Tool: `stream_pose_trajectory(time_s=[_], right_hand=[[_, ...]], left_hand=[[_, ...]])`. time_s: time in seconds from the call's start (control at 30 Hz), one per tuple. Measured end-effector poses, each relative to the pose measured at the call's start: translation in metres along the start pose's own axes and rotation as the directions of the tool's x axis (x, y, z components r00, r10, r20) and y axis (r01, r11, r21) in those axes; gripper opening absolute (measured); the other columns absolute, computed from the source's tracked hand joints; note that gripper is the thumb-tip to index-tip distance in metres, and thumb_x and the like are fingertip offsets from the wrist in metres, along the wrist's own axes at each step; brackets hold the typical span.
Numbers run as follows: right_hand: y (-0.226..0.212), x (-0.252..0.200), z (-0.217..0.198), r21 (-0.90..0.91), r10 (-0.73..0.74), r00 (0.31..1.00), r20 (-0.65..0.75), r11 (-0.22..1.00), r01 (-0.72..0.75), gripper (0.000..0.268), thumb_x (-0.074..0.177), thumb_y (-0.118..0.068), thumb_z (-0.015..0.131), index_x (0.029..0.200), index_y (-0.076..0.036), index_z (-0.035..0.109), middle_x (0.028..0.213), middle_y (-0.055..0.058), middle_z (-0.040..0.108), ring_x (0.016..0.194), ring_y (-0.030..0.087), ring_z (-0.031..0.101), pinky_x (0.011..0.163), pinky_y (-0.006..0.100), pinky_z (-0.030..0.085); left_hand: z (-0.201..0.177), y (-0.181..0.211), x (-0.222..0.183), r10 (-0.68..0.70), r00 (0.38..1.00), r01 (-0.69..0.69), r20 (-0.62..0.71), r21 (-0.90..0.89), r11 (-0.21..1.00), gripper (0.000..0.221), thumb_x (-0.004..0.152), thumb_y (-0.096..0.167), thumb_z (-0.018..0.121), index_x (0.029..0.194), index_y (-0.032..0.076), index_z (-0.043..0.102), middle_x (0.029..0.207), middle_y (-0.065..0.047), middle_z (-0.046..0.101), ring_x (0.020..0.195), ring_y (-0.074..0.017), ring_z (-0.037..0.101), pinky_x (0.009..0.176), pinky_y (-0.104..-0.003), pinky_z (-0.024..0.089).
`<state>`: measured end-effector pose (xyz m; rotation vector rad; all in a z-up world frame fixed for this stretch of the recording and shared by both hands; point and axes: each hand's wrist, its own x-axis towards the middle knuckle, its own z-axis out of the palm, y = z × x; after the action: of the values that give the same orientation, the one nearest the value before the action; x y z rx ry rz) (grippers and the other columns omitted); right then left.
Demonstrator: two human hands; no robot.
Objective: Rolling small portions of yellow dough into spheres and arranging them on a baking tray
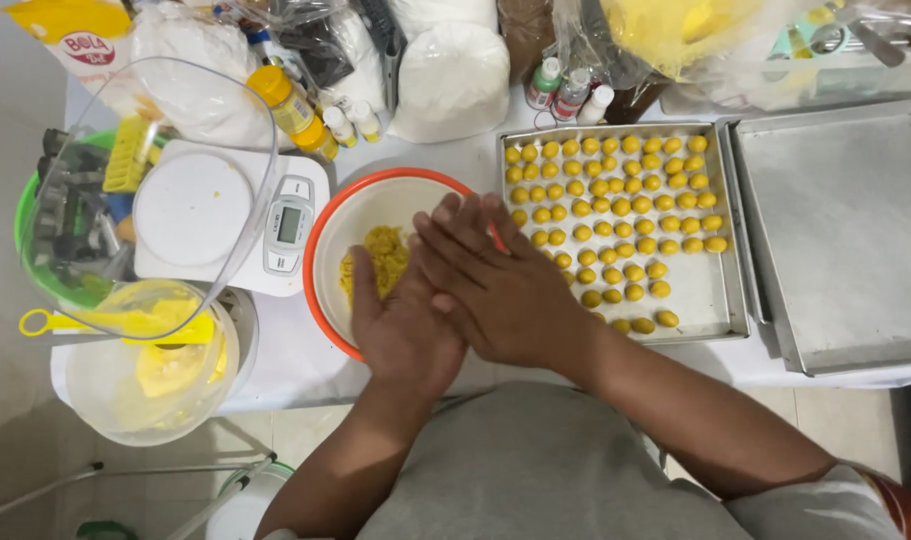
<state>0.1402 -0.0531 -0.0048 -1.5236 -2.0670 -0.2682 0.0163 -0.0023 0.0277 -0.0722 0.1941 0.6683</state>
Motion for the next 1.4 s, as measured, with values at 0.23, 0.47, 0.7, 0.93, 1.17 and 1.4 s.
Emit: stream_pose_trajectory(time_s=[0.23, 0.47, 0.7, 0.93, 1.17, 1.4], right_hand=[[-0.024, -0.007, -0.003, 0.375, -0.123, 0.991, -0.054, 0.917, 0.134, 0.049, 0.109, -0.030, 0.043, 0.150, -0.004, 0.053, 0.155, 0.016, 0.053, 0.146, 0.033, 0.049, 0.127, 0.054, 0.028], [-0.027, -0.023, 0.006, 0.174, -0.089, 0.996, -0.010, 0.981, 0.089, 0.050, 0.110, -0.031, 0.041, 0.152, -0.006, 0.050, 0.155, 0.017, 0.052, 0.146, 0.032, 0.048, 0.122, 0.064, 0.021], [0.008, -0.019, 0.003, 0.067, -0.056, 0.998, -0.008, 0.996, 0.056, 0.050, 0.110, -0.037, 0.040, 0.151, -0.013, 0.054, 0.157, 0.008, 0.055, 0.147, 0.025, 0.050, 0.128, 0.057, 0.000], [-0.008, -0.018, 0.001, 0.302, -0.114, 0.987, -0.109, 0.943, 0.142, 0.047, 0.107, -0.038, 0.044, 0.145, -0.017, 0.062, 0.151, 0.004, 0.059, 0.143, 0.025, 0.053, 0.128, 0.054, 0.008], [-0.015, -0.030, -0.023, 0.288, -0.252, 0.968, 0.014, 0.928, 0.238, 0.048, 0.108, -0.029, 0.039, 0.148, -0.010, 0.056, 0.150, 0.010, 0.060, 0.146, 0.026, 0.050, 0.125, 0.054, 0.022], [0.013, -0.024, -0.043, 0.150, -0.094, 0.988, 0.125, 0.986, 0.075, 0.047, 0.111, -0.028, 0.034, 0.147, -0.003, 0.053, 0.145, 0.017, 0.066, 0.141, 0.028, 0.059, 0.127, 0.060, 0.015]], left_hand=[[-0.028, 0.000, 0.005, -0.029, 0.972, -0.004, 0.233, 0.141, 0.990, 0.090, 0.103, 0.068, 0.025, 0.167, 0.005, 0.011, 0.175, -0.016, 0.008, 0.162, -0.0305, 0.010, 0.133, -0.042, 0.010], [-0.026, 0.011, 0.011, 0.147, 0.976, -0.189, 0.163, 0.283, 0.940, 0.089, 0.100, 0.067, 0.025, 0.165, 0.007, 0.021, 0.173, -0.010, 0.020, 0.150, -0.0249, 0.035, 0.113, -0.036, 0.036], [-0.041, -0.002, 0.014, 0.146, 0.981, -0.164, 0.124, 0.145, 0.976, 0.092, 0.101, 0.070, 0.025, 0.164, 0.002, 0.022, 0.171, -0.015, 0.023, 0.157, -0.0282, 0.029, 0.132, -0.042, 0.022], [-0.041, 0.015, 0.023, 0.210, 0.955, -0.252, 0.208, 0.206, 0.945, 0.091, 0.099, 0.071, 0.024, 0.165, 0.008, 0.022, 0.173, -0.011, 0.020, 0.160, -0.0256, 0.021, 0.133, -0.041, 0.016], [-0.033, -0.003, 0.028, 0.089, 0.976, -0.103, 0.200, 0.060, 0.993, 0.090, 0.100, 0.070, 0.031, 0.163, 0.005, 0.025, 0.172, -0.014, 0.023, 0.161, -0.0260, 0.019, 0.133, -0.042, 0.013], [-0.014, -0.005, 0.021, 0.090, 0.978, -0.099, 0.191, 0.040, 0.994, 0.089, 0.101, 0.066, 0.035, 0.158, -0.003, 0.033, 0.168, -0.021, 0.029, 0.159, -0.0310, 0.023, 0.133, -0.045, 0.017]])
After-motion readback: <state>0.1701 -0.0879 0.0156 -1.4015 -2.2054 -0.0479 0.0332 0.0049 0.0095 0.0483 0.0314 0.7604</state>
